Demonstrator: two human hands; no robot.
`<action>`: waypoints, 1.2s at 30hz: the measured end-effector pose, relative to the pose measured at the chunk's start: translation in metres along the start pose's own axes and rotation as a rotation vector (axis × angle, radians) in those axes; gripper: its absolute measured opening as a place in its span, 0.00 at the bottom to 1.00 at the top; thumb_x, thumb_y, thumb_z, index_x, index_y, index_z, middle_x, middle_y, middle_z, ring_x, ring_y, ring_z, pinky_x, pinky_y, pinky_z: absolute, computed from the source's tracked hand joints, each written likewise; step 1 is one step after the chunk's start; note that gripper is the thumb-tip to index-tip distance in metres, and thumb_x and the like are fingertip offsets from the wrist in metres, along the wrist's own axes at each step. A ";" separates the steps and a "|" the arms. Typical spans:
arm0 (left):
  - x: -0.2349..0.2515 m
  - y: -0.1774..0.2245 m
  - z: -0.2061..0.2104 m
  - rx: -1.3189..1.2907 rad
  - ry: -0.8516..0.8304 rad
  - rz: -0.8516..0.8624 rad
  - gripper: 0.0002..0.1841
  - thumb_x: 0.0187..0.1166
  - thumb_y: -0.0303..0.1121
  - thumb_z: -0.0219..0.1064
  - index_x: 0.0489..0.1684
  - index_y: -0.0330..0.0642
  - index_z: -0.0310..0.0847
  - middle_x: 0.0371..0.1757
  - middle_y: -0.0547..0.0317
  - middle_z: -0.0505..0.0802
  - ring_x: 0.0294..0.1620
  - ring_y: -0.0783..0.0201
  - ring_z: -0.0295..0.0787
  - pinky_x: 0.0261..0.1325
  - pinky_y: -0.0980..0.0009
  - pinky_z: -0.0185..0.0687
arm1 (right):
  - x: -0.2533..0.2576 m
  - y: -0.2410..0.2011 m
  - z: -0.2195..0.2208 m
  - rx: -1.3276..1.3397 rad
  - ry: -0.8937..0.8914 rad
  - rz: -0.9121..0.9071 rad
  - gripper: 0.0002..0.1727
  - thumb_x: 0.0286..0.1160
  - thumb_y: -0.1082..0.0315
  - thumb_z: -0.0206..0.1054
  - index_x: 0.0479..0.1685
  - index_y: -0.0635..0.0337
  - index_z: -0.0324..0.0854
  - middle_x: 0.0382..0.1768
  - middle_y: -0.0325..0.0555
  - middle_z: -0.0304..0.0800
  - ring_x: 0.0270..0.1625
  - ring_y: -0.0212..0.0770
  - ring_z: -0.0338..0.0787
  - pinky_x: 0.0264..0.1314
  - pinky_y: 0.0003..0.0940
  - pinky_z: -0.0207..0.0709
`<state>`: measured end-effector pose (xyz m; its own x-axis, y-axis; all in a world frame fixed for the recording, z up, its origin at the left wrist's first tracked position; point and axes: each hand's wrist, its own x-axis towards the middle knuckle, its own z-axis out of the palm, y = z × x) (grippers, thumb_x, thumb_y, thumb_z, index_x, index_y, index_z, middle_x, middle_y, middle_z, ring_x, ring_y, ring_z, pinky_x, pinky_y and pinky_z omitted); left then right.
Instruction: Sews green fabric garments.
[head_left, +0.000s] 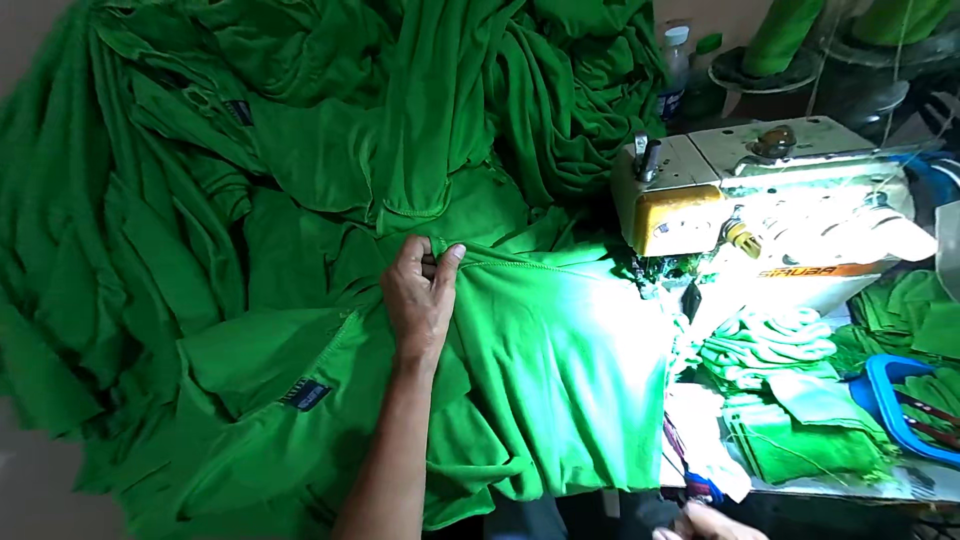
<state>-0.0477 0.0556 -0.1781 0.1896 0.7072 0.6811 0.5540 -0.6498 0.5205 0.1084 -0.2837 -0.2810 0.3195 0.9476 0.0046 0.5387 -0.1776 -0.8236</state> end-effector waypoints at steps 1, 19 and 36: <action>-0.001 0.001 0.000 0.013 -0.009 -0.008 0.16 0.83 0.41 0.69 0.37 0.34 0.77 0.25 0.58 0.80 0.23 0.72 0.75 0.31 0.74 0.70 | 0.011 -0.006 0.000 0.022 0.111 -0.101 0.14 0.77 0.67 0.69 0.33 0.74 0.86 0.29 0.58 0.90 0.29 0.47 0.90 0.35 0.41 0.85; -0.004 0.001 0.001 0.070 -0.023 -0.020 0.16 0.84 0.44 0.68 0.37 0.39 0.76 0.24 0.58 0.80 0.21 0.69 0.74 0.28 0.71 0.69 | 0.077 -0.032 0.001 0.876 0.353 -0.062 0.10 0.66 0.80 0.70 0.40 0.54 0.87 0.32 0.28 0.95 0.34 0.22 0.93 0.41 0.19 0.88; -0.003 0.001 0.004 0.062 -0.001 -0.041 0.16 0.81 0.40 0.71 0.38 0.33 0.79 0.26 0.54 0.84 0.24 0.66 0.78 0.33 0.67 0.73 | 0.057 -0.034 -0.004 0.895 0.193 -0.031 0.13 0.74 0.83 0.63 0.44 0.54 0.84 0.33 0.25 0.96 0.35 0.20 0.92 0.42 0.19 0.86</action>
<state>-0.0443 0.0537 -0.1815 0.1662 0.7334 0.6592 0.6103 -0.6016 0.5154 0.1115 -0.2243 -0.2502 0.4832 0.8733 0.0626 -0.2301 0.1956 -0.9533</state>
